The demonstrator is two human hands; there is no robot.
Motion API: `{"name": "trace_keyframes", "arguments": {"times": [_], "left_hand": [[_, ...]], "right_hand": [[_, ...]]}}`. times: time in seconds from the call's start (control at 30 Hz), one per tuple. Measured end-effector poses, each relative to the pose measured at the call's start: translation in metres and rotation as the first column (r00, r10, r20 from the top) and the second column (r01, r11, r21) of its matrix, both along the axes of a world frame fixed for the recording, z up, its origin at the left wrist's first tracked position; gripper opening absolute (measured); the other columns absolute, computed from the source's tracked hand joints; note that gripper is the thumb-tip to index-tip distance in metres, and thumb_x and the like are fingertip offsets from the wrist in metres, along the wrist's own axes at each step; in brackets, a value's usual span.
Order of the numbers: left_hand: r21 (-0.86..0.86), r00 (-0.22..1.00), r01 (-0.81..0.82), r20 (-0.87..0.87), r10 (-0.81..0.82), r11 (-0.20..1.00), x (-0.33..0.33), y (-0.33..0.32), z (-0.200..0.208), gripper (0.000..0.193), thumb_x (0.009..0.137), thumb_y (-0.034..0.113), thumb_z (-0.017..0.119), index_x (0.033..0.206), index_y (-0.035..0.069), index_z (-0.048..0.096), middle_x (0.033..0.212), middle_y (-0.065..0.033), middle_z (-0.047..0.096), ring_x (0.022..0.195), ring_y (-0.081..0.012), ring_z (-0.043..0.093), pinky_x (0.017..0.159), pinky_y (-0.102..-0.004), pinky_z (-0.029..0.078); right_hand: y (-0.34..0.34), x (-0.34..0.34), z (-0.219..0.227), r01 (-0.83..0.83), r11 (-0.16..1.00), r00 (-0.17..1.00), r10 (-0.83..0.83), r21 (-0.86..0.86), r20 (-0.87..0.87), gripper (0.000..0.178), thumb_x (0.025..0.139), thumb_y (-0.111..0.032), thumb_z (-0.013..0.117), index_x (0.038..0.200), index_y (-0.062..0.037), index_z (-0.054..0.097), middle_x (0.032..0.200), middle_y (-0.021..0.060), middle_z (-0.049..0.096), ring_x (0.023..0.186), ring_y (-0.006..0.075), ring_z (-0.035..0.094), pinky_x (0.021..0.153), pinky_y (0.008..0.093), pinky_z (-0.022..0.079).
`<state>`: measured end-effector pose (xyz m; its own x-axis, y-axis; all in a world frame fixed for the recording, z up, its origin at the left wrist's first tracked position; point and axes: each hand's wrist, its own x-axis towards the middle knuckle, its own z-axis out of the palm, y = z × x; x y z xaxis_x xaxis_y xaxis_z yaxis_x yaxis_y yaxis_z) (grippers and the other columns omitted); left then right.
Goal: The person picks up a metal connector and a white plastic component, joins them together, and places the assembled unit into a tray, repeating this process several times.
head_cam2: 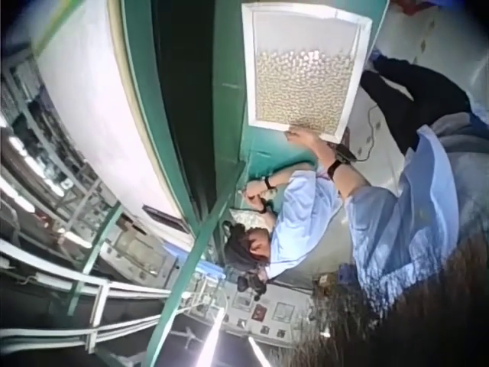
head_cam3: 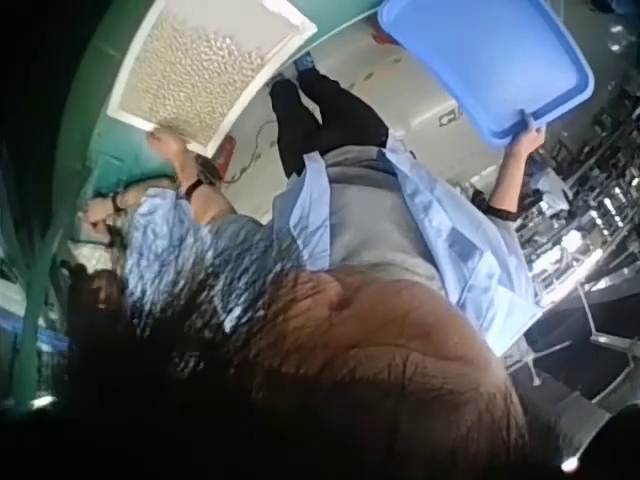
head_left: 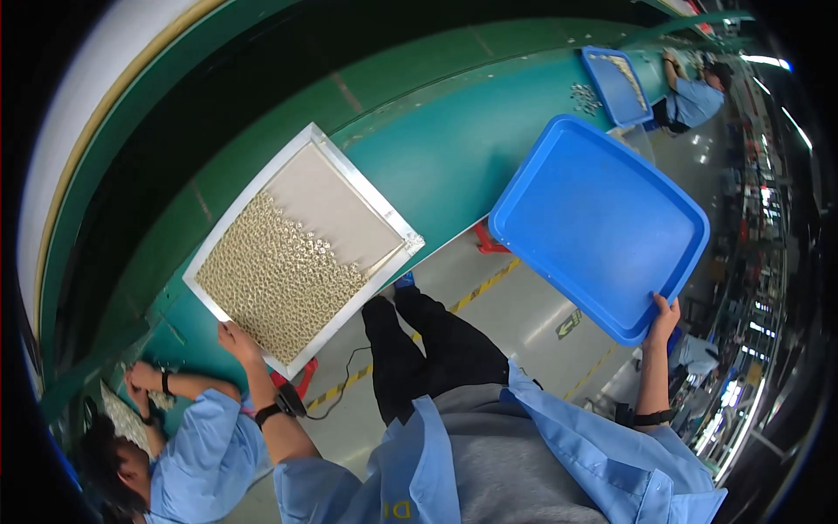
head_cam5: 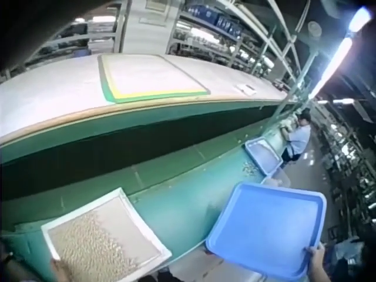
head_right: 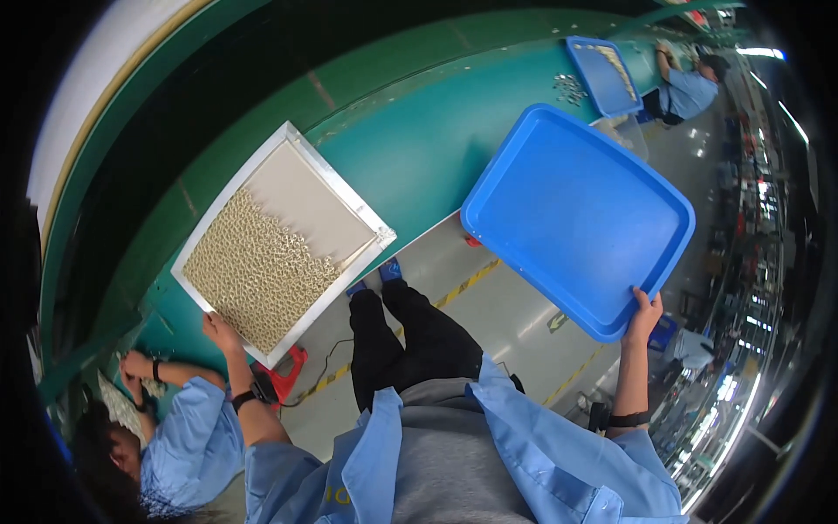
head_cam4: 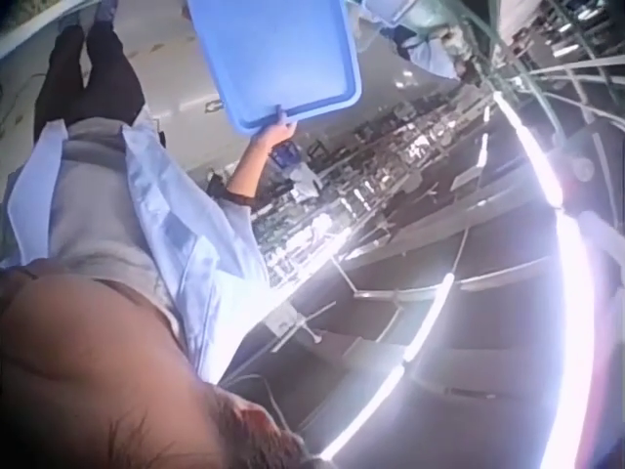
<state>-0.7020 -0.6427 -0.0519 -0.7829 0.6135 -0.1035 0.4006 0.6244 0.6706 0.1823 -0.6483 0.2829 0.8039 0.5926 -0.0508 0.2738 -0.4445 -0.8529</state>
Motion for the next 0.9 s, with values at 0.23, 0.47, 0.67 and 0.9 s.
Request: {"name": "trace_keyframes", "arguments": {"times": [0.23, 0.47, 0.67, 0.9], "left_hand": [[0.021, 0.988, 0.157, -0.003, -0.157, 0.987, 0.004, 0.001, 0.007, 0.058, 0.108, 0.022, 0.052, 0.154, -0.011, 0.040, 0.148, -0.0319, 0.043, 0.133, -0.0450, 0.048, 0.116, -0.0483, 0.038], [0.072, 0.969, 0.200, 0.134, -0.208, 0.977, 0.004, 0.000, 0.006, 0.058, 0.105, 0.018, 0.052, 0.153, -0.011, 0.042, 0.147, -0.0301, 0.044, 0.133, -0.0446, 0.049, 0.116, -0.0467, 0.039], [0.075, 0.949, 0.209, 0.224, -0.221, 0.975, -0.009, 0.003, 0.003, 0.059, 0.105, 0.021, 0.055, 0.153, -0.010, 0.043, 0.144, -0.0292, 0.046, 0.130, -0.0440, 0.051, 0.115, -0.0458, 0.040], [0.047, 0.902, 0.336, 0.273, -0.336, 0.941, -0.002, 0.018, 0.024, 0.068, 0.104, 0.036, 0.060, 0.152, -0.010, 0.045, 0.145, -0.0310, 0.048, 0.133, -0.0454, 0.050, 0.117, -0.0469, 0.039]], "right_hand": [[-0.115, -0.052, 0.010, 0.165, 0.985, 0.985, -0.162, 0.051, -0.060, 0.029, 0.087, -0.012, 0.071, 0.113, -0.0014, 0.069, 0.103, 0.0070, 0.071, 0.091, 0.0198, 0.066, 0.086, 0.0347, 0.053], [-0.210, -0.109, 0.005, 0.217, 0.975, 0.976, -0.215, 0.049, -0.044, 0.035, 0.087, -0.012, 0.069, 0.120, -0.0008, 0.068, 0.107, 0.0088, 0.072, 0.095, 0.0230, 0.068, 0.089, 0.0367, 0.055], [-0.230, -0.146, 0.033, 0.135, 0.982, 0.978, -0.110, 0.135, -0.179, 0.043, 0.087, -0.012, 0.070, 0.128, 0.0007, 0.063, 0.110, 0.0106, 0.072, 0.098, 0.0255, 0.070, 0.090, 0.0389, 0.057], [-0.214, -0.245, 0.043, -0.036, 0.985, 0.961, 0.081, 0.170, -0.265, 0.044, 0.088, -0.013, 0.069, 0.129, 0.0018, 0.062, 0.111, 0.0116, 0.072, 0.096, 0.0244, 0.071, 0.088, 0.0378, 0.059]]}}
